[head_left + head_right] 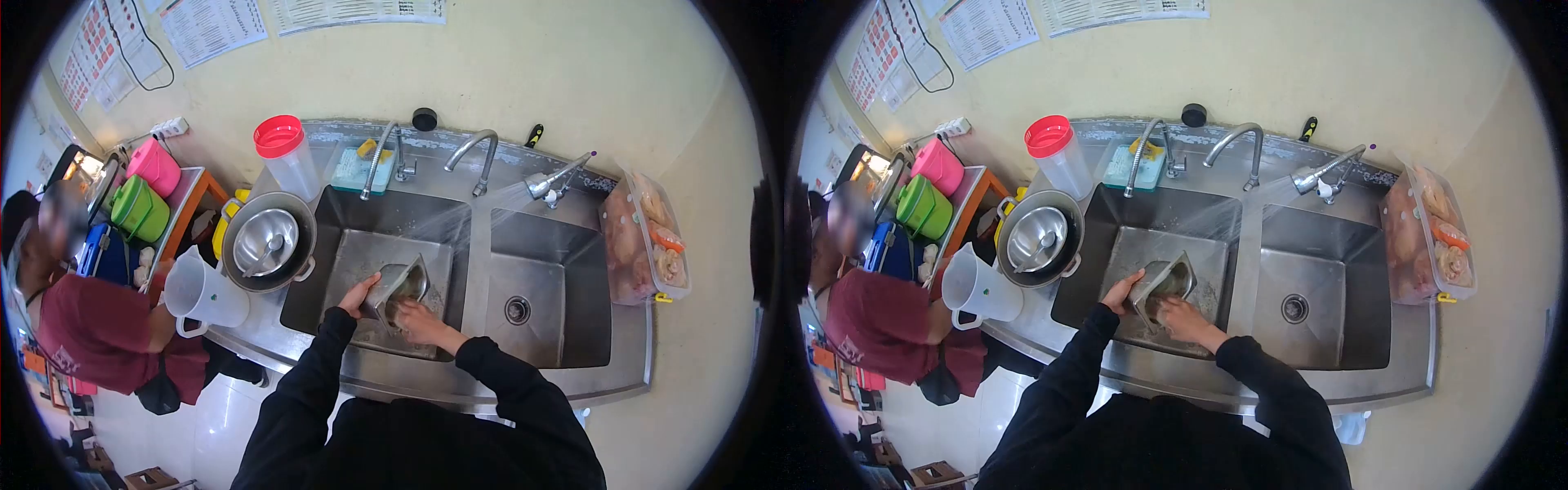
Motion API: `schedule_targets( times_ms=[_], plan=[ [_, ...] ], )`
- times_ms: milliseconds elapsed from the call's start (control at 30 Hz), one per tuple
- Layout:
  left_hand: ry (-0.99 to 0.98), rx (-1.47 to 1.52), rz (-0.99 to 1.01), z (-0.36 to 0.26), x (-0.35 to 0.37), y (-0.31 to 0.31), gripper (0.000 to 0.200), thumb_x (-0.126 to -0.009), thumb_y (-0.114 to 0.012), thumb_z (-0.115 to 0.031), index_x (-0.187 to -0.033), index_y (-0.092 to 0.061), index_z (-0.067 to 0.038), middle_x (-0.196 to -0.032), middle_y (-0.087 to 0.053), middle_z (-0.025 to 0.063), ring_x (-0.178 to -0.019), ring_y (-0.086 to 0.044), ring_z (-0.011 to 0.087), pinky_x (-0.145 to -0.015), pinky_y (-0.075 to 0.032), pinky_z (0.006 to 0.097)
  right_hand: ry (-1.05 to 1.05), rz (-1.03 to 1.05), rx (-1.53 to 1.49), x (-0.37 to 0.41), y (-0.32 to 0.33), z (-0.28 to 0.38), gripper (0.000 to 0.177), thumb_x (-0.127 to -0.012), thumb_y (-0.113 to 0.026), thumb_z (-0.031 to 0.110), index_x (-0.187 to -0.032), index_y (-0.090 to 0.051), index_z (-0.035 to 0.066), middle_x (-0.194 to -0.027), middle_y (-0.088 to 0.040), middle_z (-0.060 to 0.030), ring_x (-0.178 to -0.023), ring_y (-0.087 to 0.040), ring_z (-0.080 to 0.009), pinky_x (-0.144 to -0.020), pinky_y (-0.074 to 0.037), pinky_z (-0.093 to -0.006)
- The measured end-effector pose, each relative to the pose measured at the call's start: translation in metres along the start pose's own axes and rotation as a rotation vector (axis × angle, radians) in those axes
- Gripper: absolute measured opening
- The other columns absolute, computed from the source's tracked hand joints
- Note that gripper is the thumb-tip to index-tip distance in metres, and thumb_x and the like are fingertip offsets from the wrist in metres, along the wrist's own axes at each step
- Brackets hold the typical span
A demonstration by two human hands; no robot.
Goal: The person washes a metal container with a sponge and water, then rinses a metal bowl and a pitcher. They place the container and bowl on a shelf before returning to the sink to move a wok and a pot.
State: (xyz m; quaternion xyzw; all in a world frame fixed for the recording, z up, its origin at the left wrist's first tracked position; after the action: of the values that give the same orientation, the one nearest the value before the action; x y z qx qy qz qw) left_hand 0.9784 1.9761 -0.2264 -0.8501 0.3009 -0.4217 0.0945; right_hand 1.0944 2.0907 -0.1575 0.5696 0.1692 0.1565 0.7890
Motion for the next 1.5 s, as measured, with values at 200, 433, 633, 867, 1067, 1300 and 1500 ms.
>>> schedule_targets(
  times_ms=[200,433,633,867,1067,1300,1500],
  plan=[
    [0.123,-0.169,0.031,-0.026,0.042,-0.016,0.058,-0.085,-0.042,-0.062,-0.121,-0.050,-0.017,-0.115,-0.056,0.0070,-0.105,-0.052,0.0267,-0.083,-0.043,0.0537,-0.121,-0.014,-0.039,-0.009,-0.022,-0.048,0.042,-0.063,-0.066,0.008,-0.104,-0.059,0.010,-0.112,-0.055,-0.0117,-0.114,-0.047,-0.0296,-0.094,-0.041,-0.0372],
    [-0.446,0.088,-0.019,-0.010,0.029,-0.022,0.061,-0.085,-0.045,-0.060,-0.124,-0.044,-0.013,-0.110,-0.057,0.0044,-0.097,-0.058,0.0217,-0.081,-0.046,0.0460,-0.491,-0.477,-0.497,-0.029,0.034,-0.016,0.026,-0.078,-0.065,0.022,-0.092,-0.058,0.001,-0.079,-0.061,-0.0216,-0.079,-0.059,-0.0405,-0.068,-0.046,-0.0438],
    [-0.341,0.399,-0.105,0.020,0.015,-0.046,0.050,-0.083,-0.061,-0.045,-0.115,-0.053,-0.006,-0.102,-0.060,0.0055,-0.087,-0.061,0.0169,-0.072,-0.052,0.0352,-0.936,-0.697,-0.711,-0.033,0.011,-0.026,0.044,-0.083,-0.058,0.043,-0.081,-0.057,-0.001,-0.072,-0.060,-0.0238,-0.072,-0.060,-0.0403,-0.061,-0.044,-0.0428],
    [-0.233,0.356,0.071,0.003,0.002,-0.041,0.047,-0.084,-0.061,-0.044,-0.108,-0.058,-0.003,-0.098,-0.063,0.0050,-0.085,-0.061,0.0160,-0.075,-0.050,0.0304,-0.083,-0.311,0.047,0.003,0.015,0.016,0.047,-0.080,-0.057,0.048,-0.096,-0.060,0.004,-0.102,-0.058,-0.0193,-0.095,-0.057,-0.0329,-0.082,-0.044,-0.0425],
    [-0.264,0.352,0.041,-0.003,-0.021,-0.046,0.050,-0.083,-0.063,-0.043,-0.112,-0.057,-0.003,-0.101,-0.062,0.0055,-0.087,-0.060,0.0164,-0.076,-0.048,0.0305,-0.438,-0.035,-0.566,-0.020,0.018,0.000,0.053,-0.068,-0.069,0.041,-0.103,-0.056,0.003,-0.108,-0.057,-0.0197,-0.107,-0.052,-0.0368,-0.089,-0.042,-0.0460],
    [-0.243,0.296,0.071,-0.008,-0.037,-0.030,0.046,-0.084,-0.061,-0.043,-0.109,-0.058,-0.004,-0.099,-0.063,0.0039,-0.084,-0.059,0.0149,-0.075,-0.047,0.0294,-0.038,-0.196,0.006,0.003,0.000,-0.021,0.043,-0.068,-0.067,0.025,-0.106,-0.058,0.008,-0.114,-0.055,-0.0135,-0.110,-0.051,-0.0320,-0.092,-0.041,-0.0400],
    [-0.008,-0.020,0.145,-0.010,-0.023,-0.028,0.059,-0.082,-0.047,-0.062,-0.118,-0.053,-0.015,-0.108,-0.060,0.0037,-0.093,-0.059,0.0186,-0.078,-0.048,0.0373,-0.083,-0.034,0.172,-0.008,0.000,-0.074,0.039,-0.070,-0.060,0.012,-0.109,-0.059,0.012,-0.116,-0.054,-0.0119,-0.110,-0.052,-0.0286,-0.092,-0.043,-0.0401]
  ],
)
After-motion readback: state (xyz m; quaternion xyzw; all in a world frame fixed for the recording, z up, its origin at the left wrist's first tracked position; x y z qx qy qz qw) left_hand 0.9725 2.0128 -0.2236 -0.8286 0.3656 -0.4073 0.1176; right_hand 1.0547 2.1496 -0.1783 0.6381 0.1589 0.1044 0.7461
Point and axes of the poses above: each hand's wrist, its own x-axis away from the middle knuckle, its own y-axis out of the back of the hand, z = x × y, the point moved 5 cm from there along -x, towards the middle knuckle
